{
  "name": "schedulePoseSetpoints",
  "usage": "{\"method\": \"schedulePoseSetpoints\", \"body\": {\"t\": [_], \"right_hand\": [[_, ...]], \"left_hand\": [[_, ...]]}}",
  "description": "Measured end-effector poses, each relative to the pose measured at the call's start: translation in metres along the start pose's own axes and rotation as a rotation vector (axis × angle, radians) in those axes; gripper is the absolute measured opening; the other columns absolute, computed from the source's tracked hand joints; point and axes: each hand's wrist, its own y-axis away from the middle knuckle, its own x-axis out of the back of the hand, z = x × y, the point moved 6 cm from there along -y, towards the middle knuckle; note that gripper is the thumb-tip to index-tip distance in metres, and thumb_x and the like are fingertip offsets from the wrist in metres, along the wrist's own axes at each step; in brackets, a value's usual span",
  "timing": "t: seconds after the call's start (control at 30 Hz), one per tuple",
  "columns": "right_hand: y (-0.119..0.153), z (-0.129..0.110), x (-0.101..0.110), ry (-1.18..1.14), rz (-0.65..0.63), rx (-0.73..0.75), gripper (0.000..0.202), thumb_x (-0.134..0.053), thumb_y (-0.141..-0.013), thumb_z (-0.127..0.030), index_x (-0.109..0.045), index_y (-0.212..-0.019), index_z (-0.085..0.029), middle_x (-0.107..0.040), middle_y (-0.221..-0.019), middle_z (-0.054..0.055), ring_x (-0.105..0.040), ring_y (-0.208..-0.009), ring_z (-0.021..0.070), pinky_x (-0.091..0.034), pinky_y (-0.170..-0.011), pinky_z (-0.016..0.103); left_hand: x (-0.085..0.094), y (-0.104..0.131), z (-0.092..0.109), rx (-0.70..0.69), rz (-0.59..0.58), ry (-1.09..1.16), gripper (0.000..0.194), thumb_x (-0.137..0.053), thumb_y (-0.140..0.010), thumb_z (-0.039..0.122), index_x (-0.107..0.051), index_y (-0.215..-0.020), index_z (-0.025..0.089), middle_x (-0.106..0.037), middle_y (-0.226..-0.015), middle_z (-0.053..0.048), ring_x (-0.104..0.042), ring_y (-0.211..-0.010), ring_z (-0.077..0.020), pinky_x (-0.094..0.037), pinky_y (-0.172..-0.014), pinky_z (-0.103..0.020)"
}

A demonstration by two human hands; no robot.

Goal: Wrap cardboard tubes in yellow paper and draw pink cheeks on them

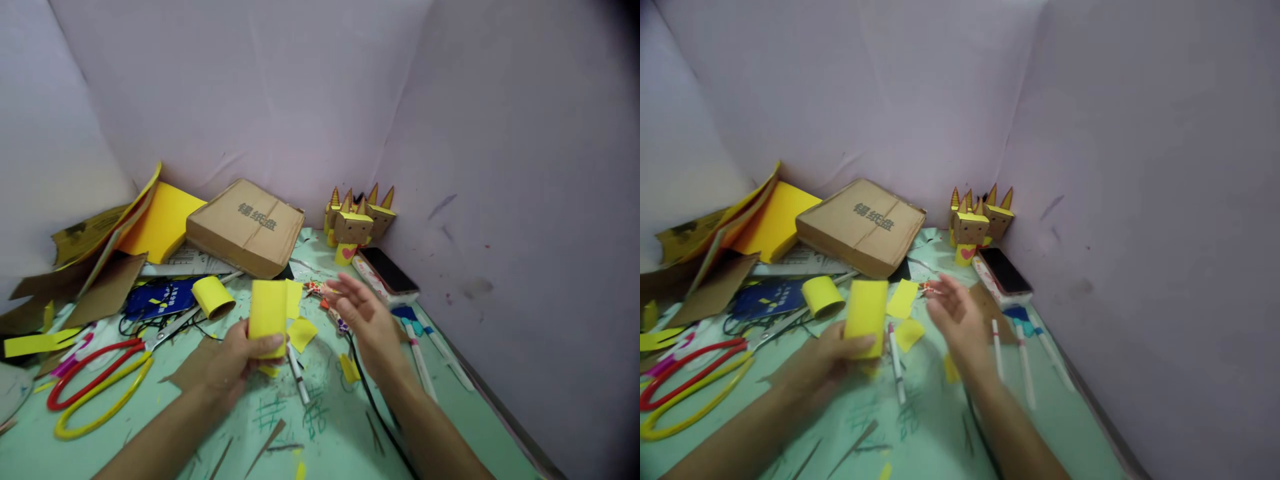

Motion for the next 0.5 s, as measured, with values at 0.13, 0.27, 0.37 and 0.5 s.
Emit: {"method": "schedulePoseSetpoints", "body": {"t": [0.13,0.27,0.37,0.5], "right_hand": [[-0.001,-0.013,0.023,0.478,0.039,-0.026,0.02,-0.067,-0.072,-0.037,-0.066,-0.079,-0.019,-0.069,-0.071,0.003,-0.062,-0.063,0.0179,-0.047,-0.057,0.029],[0.008,0.018,-0.007,0.974,-0.275,-0.062,0.013,-0.062,-0.073,-0.03,-0.068,-0.067,-0.019,-0.07,-0.064,0.005,-0.061,-0.059,0.0199,-0.04,-0.053,0.028],[0.018,0.043,-0.031,1.311,-0.38,-0.08,0.025,-0.062,-0.073,-0.041,-0.072,-0.068,-0.019,-0.072,-0.067,0.012,-0.064,-0.064,0.0266,-0.034,-0.052,0.03],[0.022,0.055,-0.043,1.411,-0.373,-0.05,0.021,-0.06,-0.071,-0.034,-0.072,-0.068,-0.017,-0.072,-0.069,0.016,-0.064,-0.065,0.0285,-0.03,-0.051,0.029]], "left_hand": [[0.026,-0.002,0.014,-0.026,0.198,0.084,0.027,-0.073,-0.061,0.012,-0.061,-0.085,0.01,-0.067,-0.075,-0.007,-0.065,-0.067,-0.0181,-0.055,-0.058,-0.026],[0.029,-0.002,0.006,0.004,0.193,0.117,0.025,-0.071,-0.063,0.008,-0.061,-0.086,0.009,-0.067,-0.075,-0.007,-0.064,-0.066,-0.0163,-0.055,-0.057,-0.025],[0.021,0.0,-0.001,0.023,0.111,0.091,0.029,-0.073,-0.06,0.007,-0.06,-0.086,0.01,-0.067,-0.077,-0.006,-0.064,-0.067,-0.0156,-0.055,-0.06,-0.025],[0.015,0.001,-0.011,0.086,0.019,0.089,0.036,-0.075,-0.056,0.007,-0.059,-0.088,0.01,-0.068,-0.079,-0.006,-0.064,-0.068,-0.0159,-0.054,-0.064,-0.026]]}}
